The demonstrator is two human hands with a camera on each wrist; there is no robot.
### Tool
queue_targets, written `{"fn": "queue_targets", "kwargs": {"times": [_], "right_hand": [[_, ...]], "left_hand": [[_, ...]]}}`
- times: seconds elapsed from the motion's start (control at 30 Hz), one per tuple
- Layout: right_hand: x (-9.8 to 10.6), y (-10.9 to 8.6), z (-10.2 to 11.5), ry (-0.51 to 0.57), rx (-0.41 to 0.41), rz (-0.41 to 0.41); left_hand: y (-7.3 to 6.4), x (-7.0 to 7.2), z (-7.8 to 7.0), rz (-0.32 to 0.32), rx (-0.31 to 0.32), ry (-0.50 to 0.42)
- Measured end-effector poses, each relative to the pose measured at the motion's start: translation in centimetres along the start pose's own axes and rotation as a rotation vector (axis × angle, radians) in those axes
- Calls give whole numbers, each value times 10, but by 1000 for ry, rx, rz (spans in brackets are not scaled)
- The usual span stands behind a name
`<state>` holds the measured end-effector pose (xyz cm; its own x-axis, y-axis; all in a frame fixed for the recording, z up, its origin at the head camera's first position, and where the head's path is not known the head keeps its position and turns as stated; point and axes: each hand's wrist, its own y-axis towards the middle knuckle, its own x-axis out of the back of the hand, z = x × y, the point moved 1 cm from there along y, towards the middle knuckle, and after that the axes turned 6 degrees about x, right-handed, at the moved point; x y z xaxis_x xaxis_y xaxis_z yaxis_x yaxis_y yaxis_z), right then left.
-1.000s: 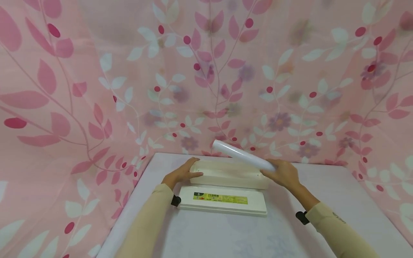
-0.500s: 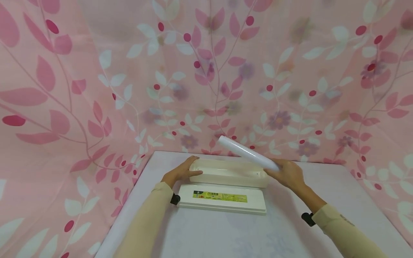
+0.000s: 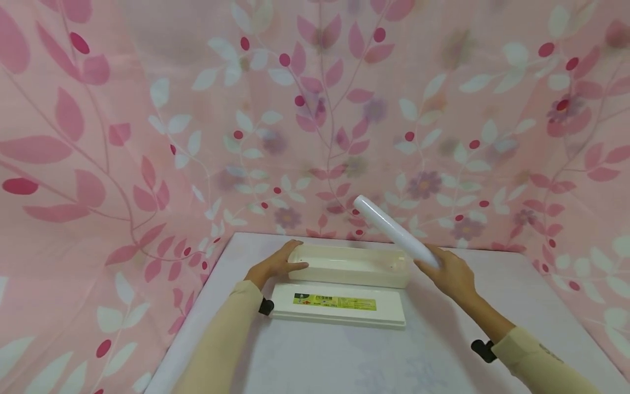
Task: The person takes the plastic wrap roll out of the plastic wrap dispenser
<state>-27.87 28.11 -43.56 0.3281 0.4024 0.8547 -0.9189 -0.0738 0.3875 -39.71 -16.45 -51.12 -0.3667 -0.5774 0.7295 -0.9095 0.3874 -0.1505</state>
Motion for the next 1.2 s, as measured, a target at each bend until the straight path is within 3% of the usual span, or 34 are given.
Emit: {"fn": "queue_targets", "kwargs": {"times": [0.3,0.53,0.9,1.2], "right_hand": [[12,-17,0,-7,-130,34],[8,-27,-19,5,-186,59],[11,-44,-55,63,-312,118],[1,-60,-69,92,-419,154]], "left_hand": [[0,2,0,-15,-11,11],[0,8,-2,-10,-14,11],[-1,-8,2,-35,6,-28],[0,-1,-1,-9,-16,-9]]}}
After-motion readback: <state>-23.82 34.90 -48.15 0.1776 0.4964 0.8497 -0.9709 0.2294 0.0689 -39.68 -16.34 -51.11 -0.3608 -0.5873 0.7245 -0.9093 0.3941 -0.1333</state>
